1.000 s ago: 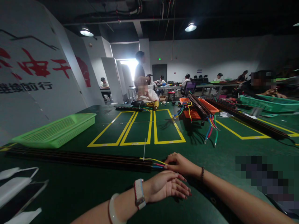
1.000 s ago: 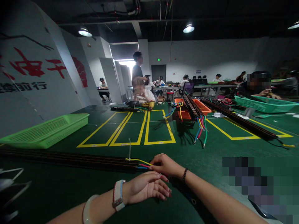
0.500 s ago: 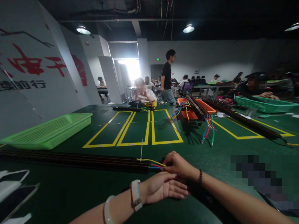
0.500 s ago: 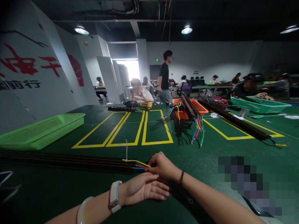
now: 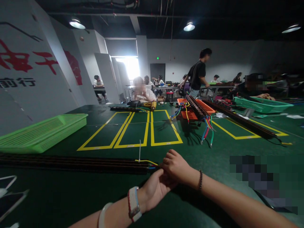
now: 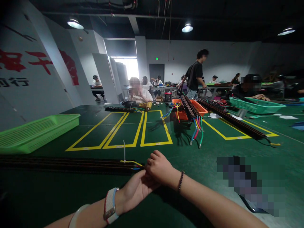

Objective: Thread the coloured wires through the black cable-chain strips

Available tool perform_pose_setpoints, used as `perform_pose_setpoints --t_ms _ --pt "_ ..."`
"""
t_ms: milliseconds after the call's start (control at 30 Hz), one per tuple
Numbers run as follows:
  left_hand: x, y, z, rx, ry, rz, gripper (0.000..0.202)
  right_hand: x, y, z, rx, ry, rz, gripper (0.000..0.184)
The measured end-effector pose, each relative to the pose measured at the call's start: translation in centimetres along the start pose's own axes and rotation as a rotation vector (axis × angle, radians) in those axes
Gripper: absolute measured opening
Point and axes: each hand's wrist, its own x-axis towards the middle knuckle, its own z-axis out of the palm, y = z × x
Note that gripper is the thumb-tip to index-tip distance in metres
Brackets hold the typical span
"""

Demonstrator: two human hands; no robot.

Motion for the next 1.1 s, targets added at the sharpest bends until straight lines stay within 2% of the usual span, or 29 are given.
perform_pose_setpoints --t_ms 100,333,467,533,633,733,833,933,1100 --pt "-0.3 -0.2 0.3 -0.109 0.082 0.062 0.009 0.1 -0.2 0.1 -0.048 -0.021 -0.018 0.012" --pt "0.1 0.0 0.1 -0.220 0.093 0.161 0.013 0.1 -0.8 -0.5 -0.117 -0.051 -0.035 0.010" --pt "0.6 -0.1 0.0 -0.242 0.105 0.163 0.012 0.2 -1.8 -0.4 -0.180 -0.062 -0.058 0.012" --pt "0.7 -0.1 0.1 -0.265 0.145 0.163 0.012 0.1 -2.7 0.1 -0.228 -0.040 -0.025 0.016" --pt "0.7 -0.1 0.0 -0.255 0.201 0.154 0.011 -0.2 -4.3 1.3 -0.321 0.023 0.077 0.033" --pt "0.7 -0.2 -0.4 -0.208 0.176 0.119 0.017 -0.7 -5.4 2.6 -0.376 0.084 0.128 0.046" --pt "0.7 -0.2 -0.6 -0.197 0.148 0.110 0.020 -0.9 -5.8 3.0 -0.374 0.106 0.127 0.046" --pt "0.6 -0.1 -0.3 -0.239 0.166 0.120 0.012 -0.8 -5.5 1.8 -0.338 0.058 0.141 0.039" --pt "0.4 0.0 -0.1 -0.192 0.127 0.113 0.012 -0.2 -3.0 -3.5 -0.071 -0.141 0.177 0.011"
